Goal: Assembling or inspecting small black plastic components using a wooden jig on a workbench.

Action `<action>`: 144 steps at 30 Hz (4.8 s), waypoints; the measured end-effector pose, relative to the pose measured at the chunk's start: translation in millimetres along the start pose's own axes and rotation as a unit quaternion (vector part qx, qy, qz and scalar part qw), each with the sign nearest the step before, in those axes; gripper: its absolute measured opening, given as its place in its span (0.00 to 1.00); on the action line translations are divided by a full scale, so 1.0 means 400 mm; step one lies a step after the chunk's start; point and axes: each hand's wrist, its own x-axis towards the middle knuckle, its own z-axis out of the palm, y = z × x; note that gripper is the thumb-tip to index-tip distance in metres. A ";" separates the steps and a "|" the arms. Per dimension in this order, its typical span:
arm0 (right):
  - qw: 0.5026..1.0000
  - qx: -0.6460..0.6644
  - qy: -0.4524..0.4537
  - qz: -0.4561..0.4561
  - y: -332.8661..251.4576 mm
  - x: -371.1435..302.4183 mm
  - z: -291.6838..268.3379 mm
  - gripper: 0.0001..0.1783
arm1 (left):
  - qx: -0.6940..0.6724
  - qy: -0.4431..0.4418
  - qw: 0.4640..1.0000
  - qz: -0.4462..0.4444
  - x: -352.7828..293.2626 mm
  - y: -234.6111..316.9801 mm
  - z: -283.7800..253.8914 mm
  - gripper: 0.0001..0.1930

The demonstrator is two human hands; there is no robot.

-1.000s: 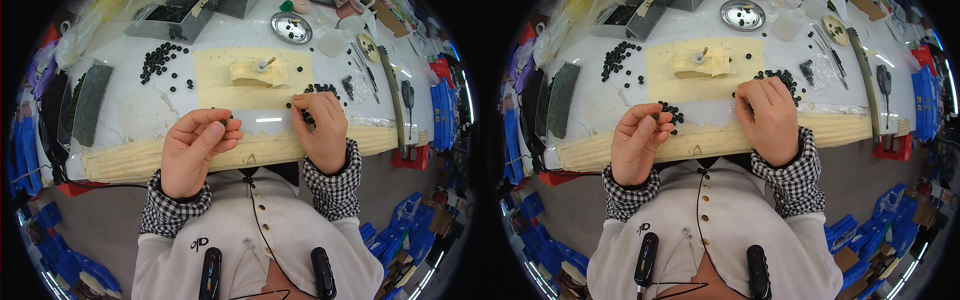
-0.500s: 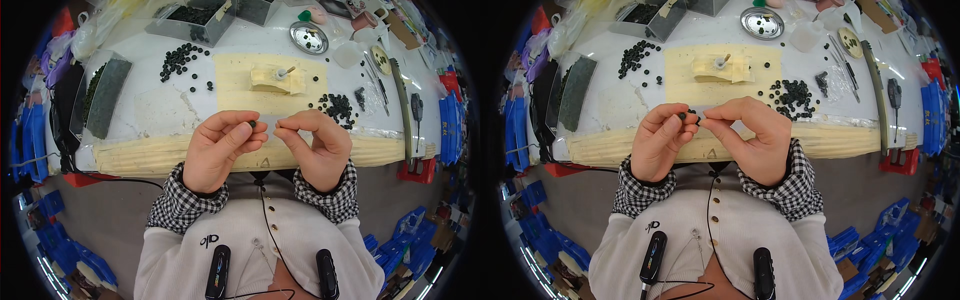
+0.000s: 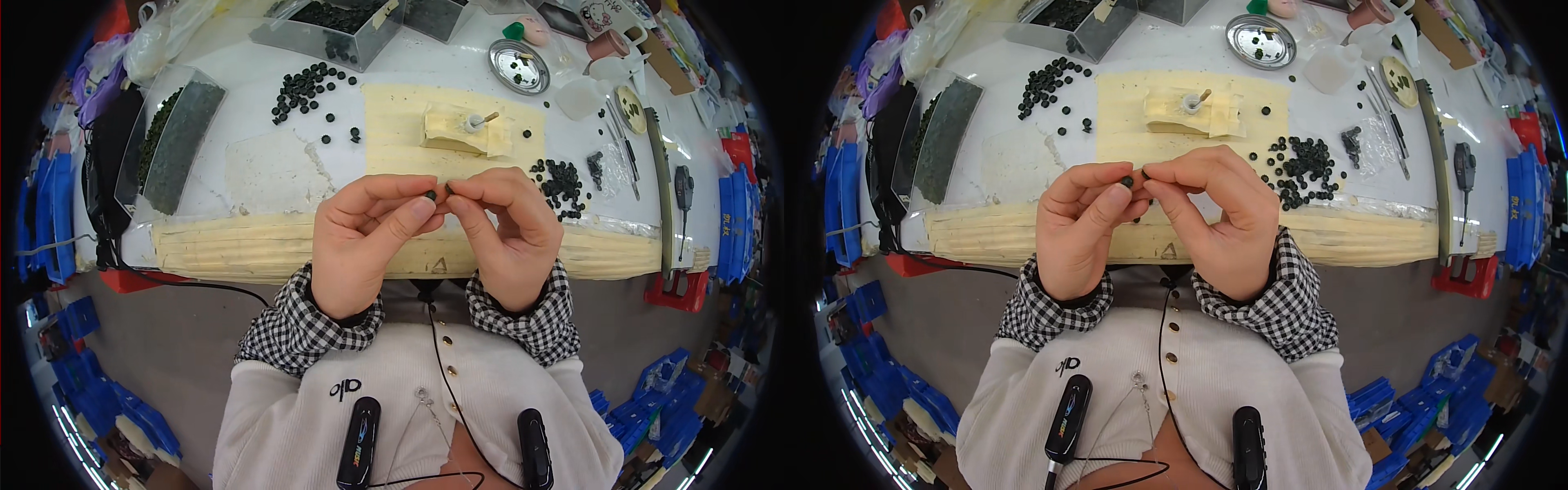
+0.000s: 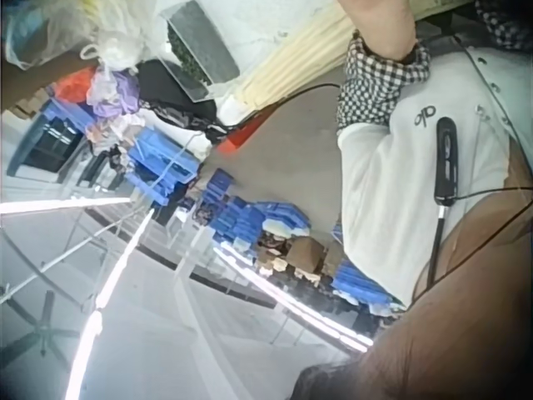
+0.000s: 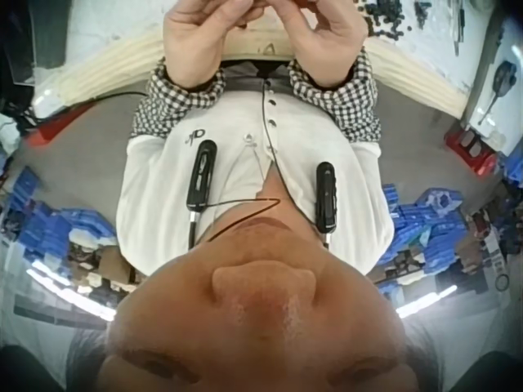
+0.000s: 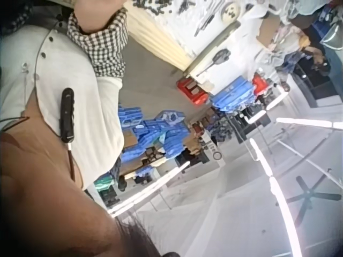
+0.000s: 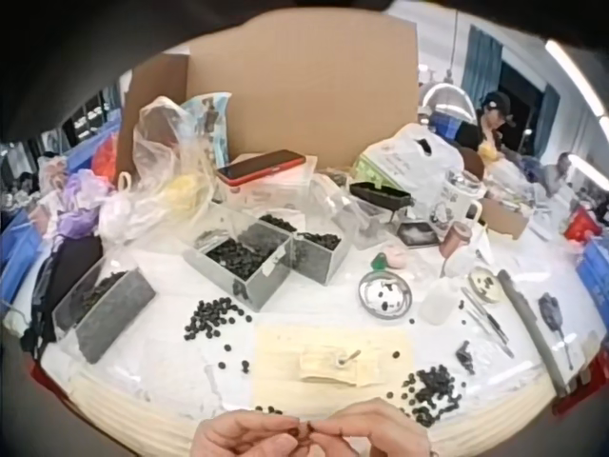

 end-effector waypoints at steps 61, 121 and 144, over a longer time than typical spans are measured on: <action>0.992 -0.061 -0.078 -0.083 -0.011 -0.011 -0.024 0.18 | 0.186 -0.012 0.978 0.098 0.003 0.012 -0.010 0.09; 0.994 -0.027 -0.089 -0.063 -0.024 -0.012 -0.026 0.19 | 0.175 -0.022 0.979 0.103 0.000 0.025 -0.004 0.07; 0.992 -0.048 -0.095 -0.072 -0.027 -0.013 -0.025 0.18 | 0.171 -0.010 0.982 0.086 -0.004 0.022 -0.004 0.07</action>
